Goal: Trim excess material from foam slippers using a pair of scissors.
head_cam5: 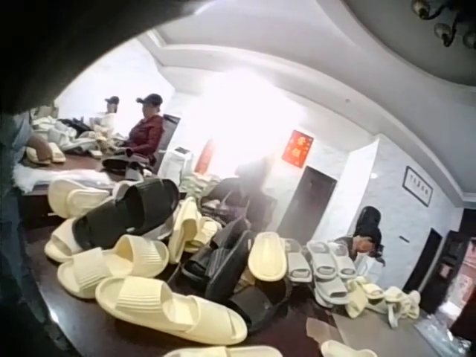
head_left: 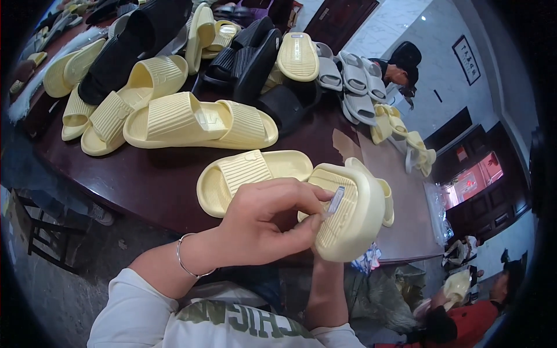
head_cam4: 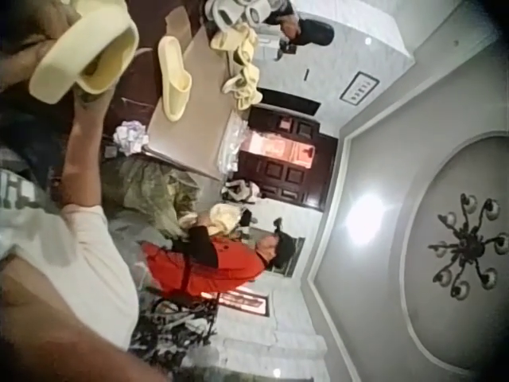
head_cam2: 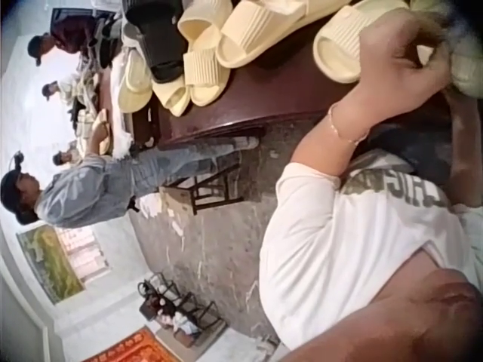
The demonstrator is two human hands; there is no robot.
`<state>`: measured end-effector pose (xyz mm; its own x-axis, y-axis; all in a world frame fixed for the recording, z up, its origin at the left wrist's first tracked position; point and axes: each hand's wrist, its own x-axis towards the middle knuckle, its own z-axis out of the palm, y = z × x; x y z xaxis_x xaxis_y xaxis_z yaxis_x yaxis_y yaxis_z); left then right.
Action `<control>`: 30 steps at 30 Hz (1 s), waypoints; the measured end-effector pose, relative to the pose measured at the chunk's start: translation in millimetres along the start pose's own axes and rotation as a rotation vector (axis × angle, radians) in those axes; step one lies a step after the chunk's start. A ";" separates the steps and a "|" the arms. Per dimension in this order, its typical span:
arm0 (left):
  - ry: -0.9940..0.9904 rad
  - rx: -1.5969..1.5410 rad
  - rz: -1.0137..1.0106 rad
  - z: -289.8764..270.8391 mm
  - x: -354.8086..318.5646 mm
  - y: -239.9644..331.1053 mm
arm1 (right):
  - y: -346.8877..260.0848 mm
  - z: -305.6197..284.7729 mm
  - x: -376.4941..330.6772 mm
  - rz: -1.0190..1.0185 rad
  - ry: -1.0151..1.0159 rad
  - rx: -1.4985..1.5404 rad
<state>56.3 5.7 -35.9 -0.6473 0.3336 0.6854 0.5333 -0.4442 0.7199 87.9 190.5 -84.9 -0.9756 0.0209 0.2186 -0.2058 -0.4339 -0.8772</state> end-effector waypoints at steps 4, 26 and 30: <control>-0.019 -0.156 -0.039 -6.3 -1.9 1.1 | -11.0 20.4 -4.1 -0.349 -0.383 -0.200; 0.250 0.105 -0.128 -67.2 -38.1 14.2 | 21.5 -61.4 -12.3 -0.173 0.383 0.262; 0.350 -0.066 -0.258 -67.8 -37.5 13.4 | 4.2 -55.1 -10.3 -0.180 0.435 -0.002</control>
<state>50.8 -69.1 -59.4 -0.9063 0.1433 0.3975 0.3015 -0.4398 0.8460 92.9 238.1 -114.4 -0.8658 0.4713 0.1683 -0.3745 -0.3871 -0.8425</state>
